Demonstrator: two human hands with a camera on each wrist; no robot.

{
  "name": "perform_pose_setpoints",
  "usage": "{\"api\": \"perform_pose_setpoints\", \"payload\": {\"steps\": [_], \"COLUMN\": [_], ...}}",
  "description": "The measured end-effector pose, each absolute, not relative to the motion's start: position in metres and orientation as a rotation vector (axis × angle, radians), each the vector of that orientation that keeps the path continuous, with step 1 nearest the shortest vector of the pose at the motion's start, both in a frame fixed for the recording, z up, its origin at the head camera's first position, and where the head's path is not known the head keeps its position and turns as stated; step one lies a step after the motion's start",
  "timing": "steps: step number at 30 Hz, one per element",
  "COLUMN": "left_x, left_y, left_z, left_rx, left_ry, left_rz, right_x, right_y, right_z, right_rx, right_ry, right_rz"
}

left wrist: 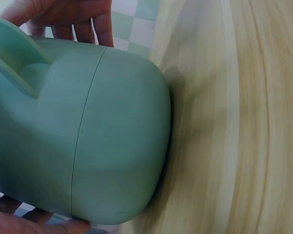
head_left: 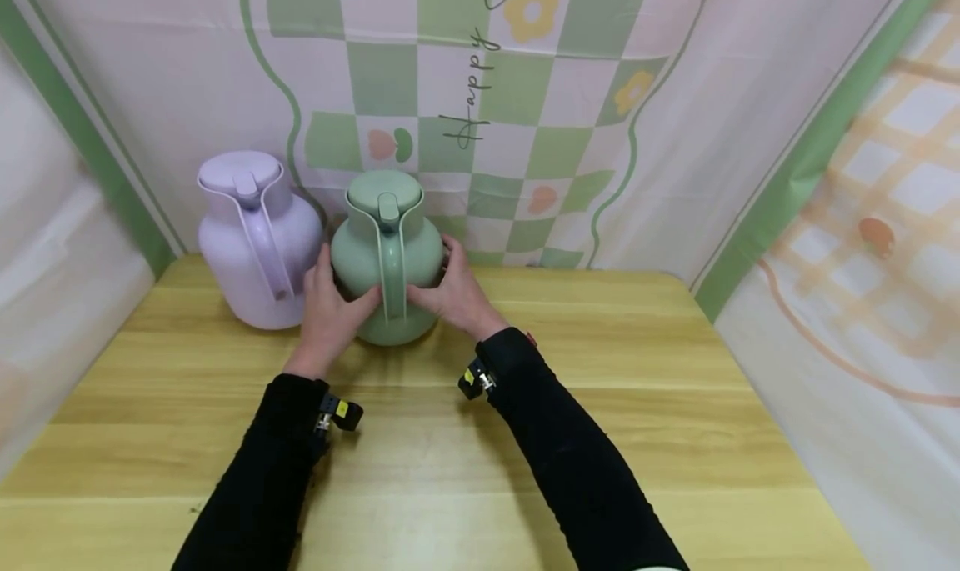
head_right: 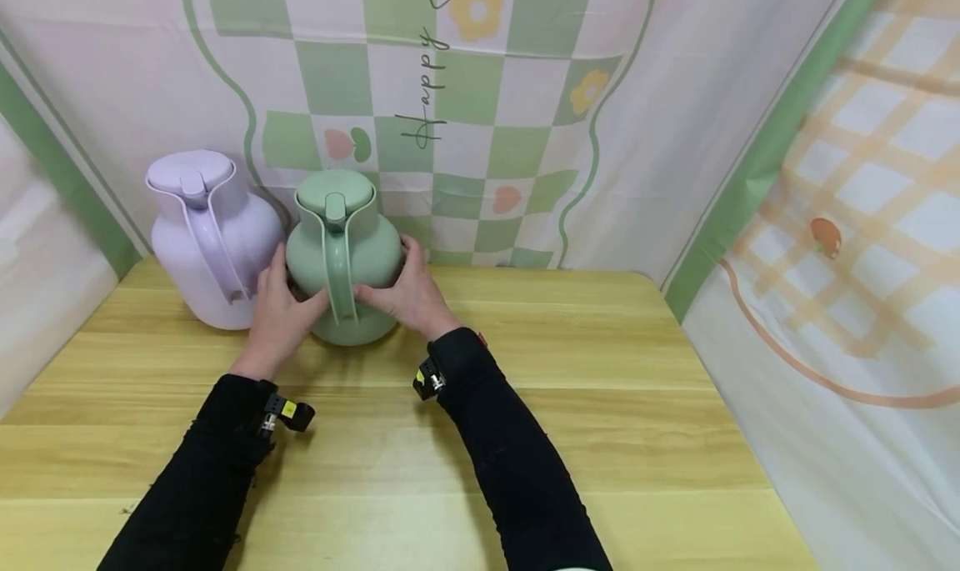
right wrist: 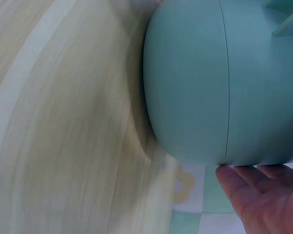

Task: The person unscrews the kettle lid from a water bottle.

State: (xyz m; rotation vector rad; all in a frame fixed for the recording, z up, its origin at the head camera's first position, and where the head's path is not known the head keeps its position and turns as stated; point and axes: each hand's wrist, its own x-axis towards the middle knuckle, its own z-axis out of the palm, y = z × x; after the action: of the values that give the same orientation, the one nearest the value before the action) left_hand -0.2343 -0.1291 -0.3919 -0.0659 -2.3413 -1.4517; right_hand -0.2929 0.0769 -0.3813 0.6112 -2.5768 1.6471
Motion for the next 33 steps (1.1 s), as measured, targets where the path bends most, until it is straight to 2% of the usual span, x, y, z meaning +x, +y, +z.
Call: {"api": "perform_pose_setpoints", "payload": {"steps": [11,33], "left_x": [-0.230,-0.204], "left_y": [-0.132,-0.117], "left_z": [-0.387,-0.384], "left_rx": [-0.171,-0.216], "left_ry": [-2.366,-2.328], "left_rz": [-1.513,-1.567], "right_x": [-0.285,-0.258], "right_y": [0.082,0.102], "right_z": [-0.379,-0.379], "right_rx": [0.639,0.662], "right_ry": [-2.616,-2.602], "right_rz": [1.557,1.563]}}
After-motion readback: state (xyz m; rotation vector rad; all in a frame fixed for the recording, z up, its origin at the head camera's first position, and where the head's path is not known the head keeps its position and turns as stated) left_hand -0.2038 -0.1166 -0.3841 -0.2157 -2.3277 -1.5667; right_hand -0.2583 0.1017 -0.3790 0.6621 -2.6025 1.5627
